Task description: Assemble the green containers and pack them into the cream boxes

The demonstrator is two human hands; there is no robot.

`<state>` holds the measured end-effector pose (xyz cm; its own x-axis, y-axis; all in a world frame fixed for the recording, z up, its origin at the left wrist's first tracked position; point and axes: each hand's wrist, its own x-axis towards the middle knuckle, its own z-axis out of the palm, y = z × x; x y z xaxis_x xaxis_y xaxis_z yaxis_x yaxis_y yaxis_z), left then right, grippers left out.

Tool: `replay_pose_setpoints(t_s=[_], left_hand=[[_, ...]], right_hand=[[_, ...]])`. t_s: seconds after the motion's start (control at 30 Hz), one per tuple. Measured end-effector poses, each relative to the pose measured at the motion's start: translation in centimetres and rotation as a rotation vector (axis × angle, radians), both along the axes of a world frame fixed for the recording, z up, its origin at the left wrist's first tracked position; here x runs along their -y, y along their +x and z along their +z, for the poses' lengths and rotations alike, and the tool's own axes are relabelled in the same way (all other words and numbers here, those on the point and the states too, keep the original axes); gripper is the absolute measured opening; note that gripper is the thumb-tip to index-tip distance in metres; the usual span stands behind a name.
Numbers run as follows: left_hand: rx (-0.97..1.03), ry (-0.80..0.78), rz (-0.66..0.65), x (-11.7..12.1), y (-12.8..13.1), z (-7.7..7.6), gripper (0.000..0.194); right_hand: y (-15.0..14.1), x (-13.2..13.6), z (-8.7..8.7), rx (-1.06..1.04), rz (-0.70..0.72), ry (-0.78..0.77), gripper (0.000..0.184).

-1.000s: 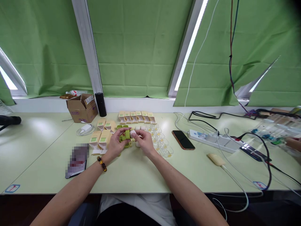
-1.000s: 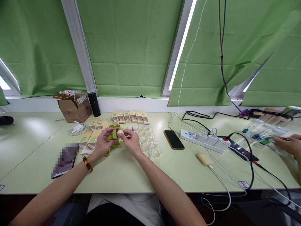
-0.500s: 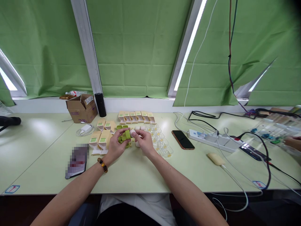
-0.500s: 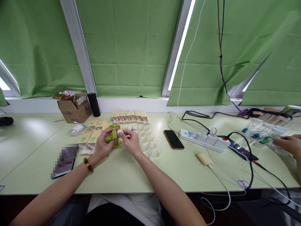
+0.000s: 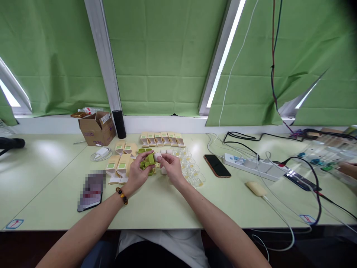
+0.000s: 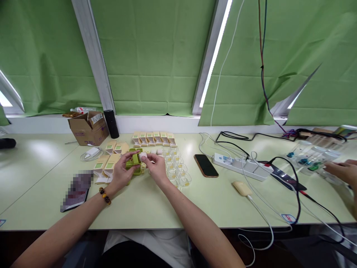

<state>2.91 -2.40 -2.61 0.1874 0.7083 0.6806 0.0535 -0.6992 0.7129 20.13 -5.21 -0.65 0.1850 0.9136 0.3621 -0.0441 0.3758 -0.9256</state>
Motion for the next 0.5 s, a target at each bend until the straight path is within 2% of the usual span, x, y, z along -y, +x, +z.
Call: replay_pose_setpoints(t_s=[0.5], left_hand=[[-0.007,-0.069,-0.020,0.08,-0.05,0.10,0.049]], right_hand=[[0.09,0.38,0.32,0.109,-0.020,0.017,0.045]])
